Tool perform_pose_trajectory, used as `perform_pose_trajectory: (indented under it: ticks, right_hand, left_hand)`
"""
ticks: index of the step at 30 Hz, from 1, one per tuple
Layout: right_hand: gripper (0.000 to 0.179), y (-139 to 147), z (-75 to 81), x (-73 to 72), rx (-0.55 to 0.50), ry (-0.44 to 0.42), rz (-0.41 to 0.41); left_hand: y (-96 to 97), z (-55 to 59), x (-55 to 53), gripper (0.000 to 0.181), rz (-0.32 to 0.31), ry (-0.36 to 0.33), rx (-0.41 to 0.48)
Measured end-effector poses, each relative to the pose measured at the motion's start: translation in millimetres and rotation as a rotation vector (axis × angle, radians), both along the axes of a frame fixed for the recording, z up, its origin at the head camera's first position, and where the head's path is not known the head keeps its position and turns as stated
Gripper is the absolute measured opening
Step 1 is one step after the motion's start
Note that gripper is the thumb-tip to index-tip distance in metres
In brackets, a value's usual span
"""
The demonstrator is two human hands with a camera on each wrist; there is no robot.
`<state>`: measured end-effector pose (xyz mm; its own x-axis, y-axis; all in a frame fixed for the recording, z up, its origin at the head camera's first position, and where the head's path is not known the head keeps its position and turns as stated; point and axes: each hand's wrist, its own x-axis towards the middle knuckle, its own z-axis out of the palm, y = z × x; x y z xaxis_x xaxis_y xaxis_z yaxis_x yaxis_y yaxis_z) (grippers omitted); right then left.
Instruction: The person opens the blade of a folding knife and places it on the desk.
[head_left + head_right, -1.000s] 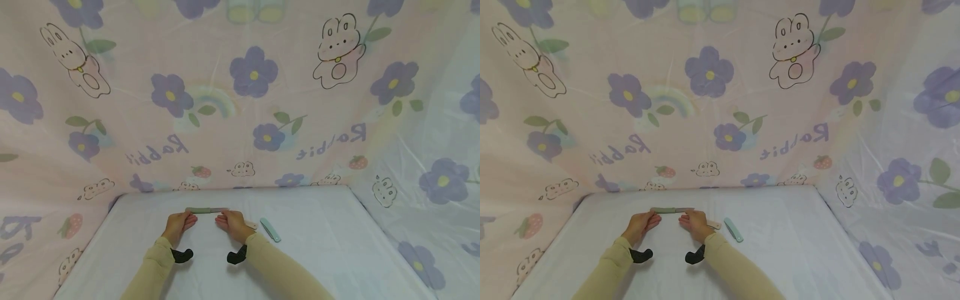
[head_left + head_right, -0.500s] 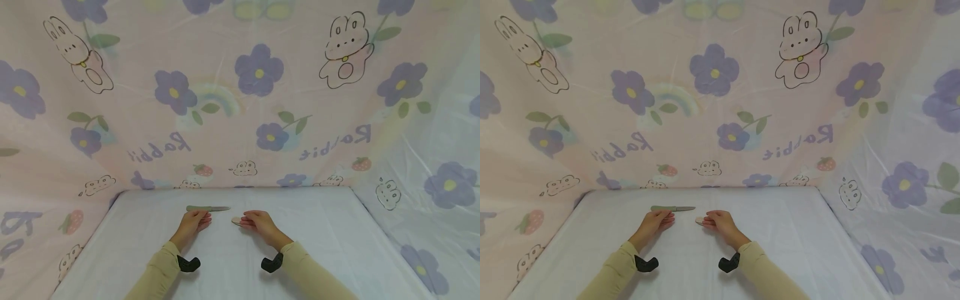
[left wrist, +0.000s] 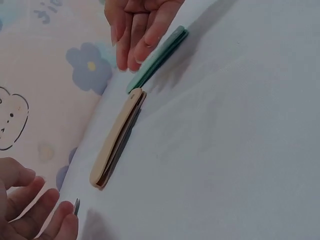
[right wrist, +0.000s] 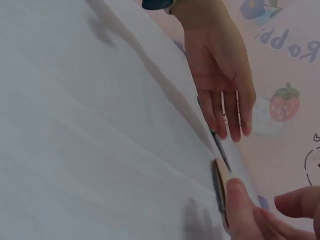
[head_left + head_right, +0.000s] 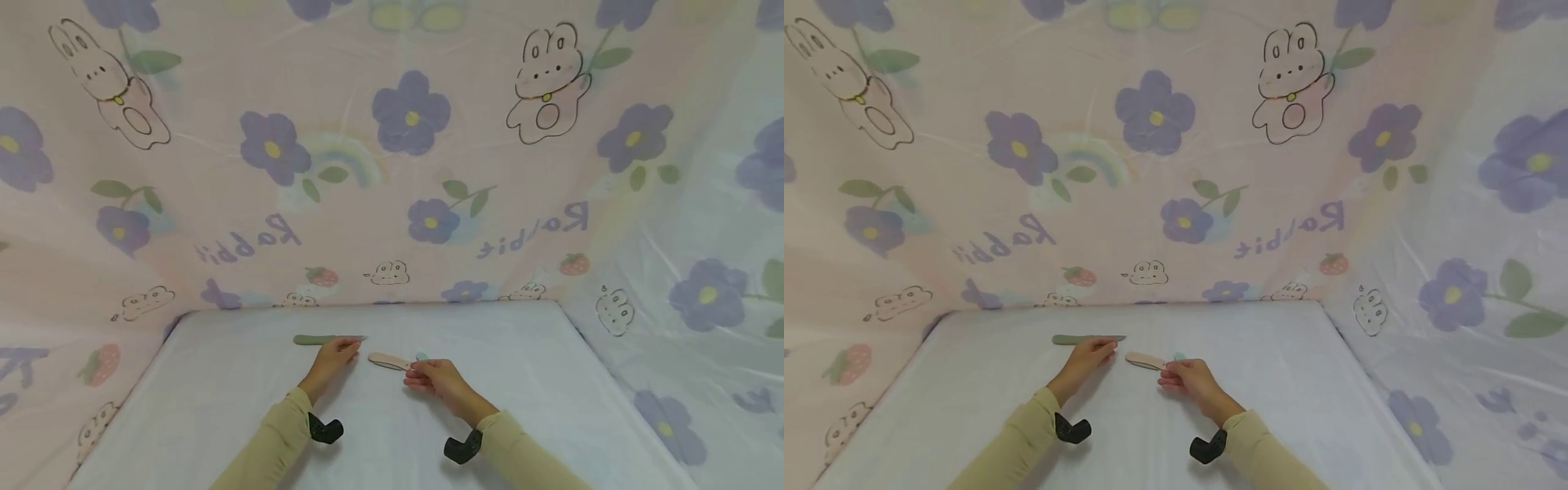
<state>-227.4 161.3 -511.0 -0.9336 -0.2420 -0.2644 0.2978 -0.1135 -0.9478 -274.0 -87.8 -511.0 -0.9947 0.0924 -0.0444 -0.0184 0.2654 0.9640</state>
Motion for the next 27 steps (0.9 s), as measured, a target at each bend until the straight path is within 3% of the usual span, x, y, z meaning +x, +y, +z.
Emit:
perform_pose_trajectory:
  ticks: [4,8,18,27]
  right_hand:
    - [0.038,-5.3,-5.0,7.0,-0.078,-0.099,0.004]
    - [0.038,-12.8,-8.2,10.9,-0.19,-0.169,-0.003]
    - [0.041,-33.0,-11.8,13.2,-0.337,-0.252,-0.056]
    - [0.041,-45.1,-12.3,11.2,-0.412,-0.236,-0.127]
  left_hand:
    - [8.0,0.3,-4.5,0.025,-0.056,0.063,-0.144]
    - [18.2,-0.8,-6.4,0.022,-0.114,0.13,-0.209]
    - [31.2,-9.9,-7.0,0.018,-0.196,0.148,-0.325]
    - [31.8,-7.8,-0.1,0.022,-0.285,0.282,-0.451]
